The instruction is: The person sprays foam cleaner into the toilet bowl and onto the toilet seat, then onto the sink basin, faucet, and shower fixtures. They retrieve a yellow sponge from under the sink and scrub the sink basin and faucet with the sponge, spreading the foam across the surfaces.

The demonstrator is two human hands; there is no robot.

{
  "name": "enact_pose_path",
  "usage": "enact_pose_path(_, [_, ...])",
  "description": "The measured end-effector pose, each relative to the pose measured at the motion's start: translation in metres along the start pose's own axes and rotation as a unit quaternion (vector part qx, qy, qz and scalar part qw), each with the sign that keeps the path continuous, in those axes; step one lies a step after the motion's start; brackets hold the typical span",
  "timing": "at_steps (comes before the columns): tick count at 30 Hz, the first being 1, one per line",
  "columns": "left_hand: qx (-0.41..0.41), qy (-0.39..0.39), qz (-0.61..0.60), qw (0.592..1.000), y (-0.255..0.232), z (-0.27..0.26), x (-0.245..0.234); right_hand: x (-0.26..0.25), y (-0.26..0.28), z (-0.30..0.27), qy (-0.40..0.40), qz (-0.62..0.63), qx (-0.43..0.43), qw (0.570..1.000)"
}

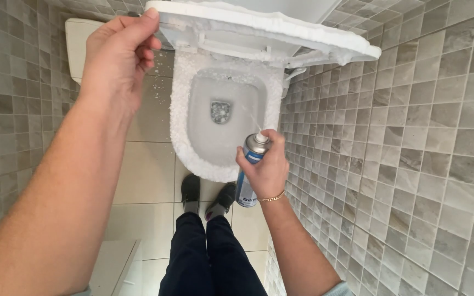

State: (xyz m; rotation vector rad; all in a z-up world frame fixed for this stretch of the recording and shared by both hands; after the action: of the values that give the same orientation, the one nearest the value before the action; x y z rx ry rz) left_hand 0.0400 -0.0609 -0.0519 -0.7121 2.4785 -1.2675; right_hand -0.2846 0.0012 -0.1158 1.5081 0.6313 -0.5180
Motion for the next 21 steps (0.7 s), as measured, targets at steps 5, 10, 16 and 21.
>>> enact_pose_path(5, [0.002,0.003,0.015,1.0,-0.001,-0.001,-0.001,-0.023,-0.029,0.01,-0.048,-0.019,0.048,0.998])
enact_pose_path(10, [0.003,0.006,0.008,1.0,-0.002,-0.002,0.0,-0.039,-0.053,0.005,-0.051,-0.024,0.071,0.996])
enact_pose_path(16, [0.001,0.004,0.006,1.0,-0.002,-0.002,0.0,-0.037,-0.091,-0.032,-0.014,-0.086,0.095,0.992])
enact_pose_path(21, [0.004,0.007,0.007,1.0,0.0,-0.001,-0.001,-0.023,-0.114,-0.081,0.055,-0.1,0.17,0.979])
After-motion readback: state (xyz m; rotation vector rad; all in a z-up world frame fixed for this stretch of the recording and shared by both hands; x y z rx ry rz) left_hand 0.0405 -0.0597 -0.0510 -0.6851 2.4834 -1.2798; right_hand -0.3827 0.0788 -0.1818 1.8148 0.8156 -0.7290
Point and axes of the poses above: each hand's wrist, its own z-axis towards the middle knuckle, its own x-axis out of the palm, y = z × x, the point moved 9 cm from there along z, towards the middle knuckle, and after that the axes turned 12 degrees about z, right-handed, at the moved point
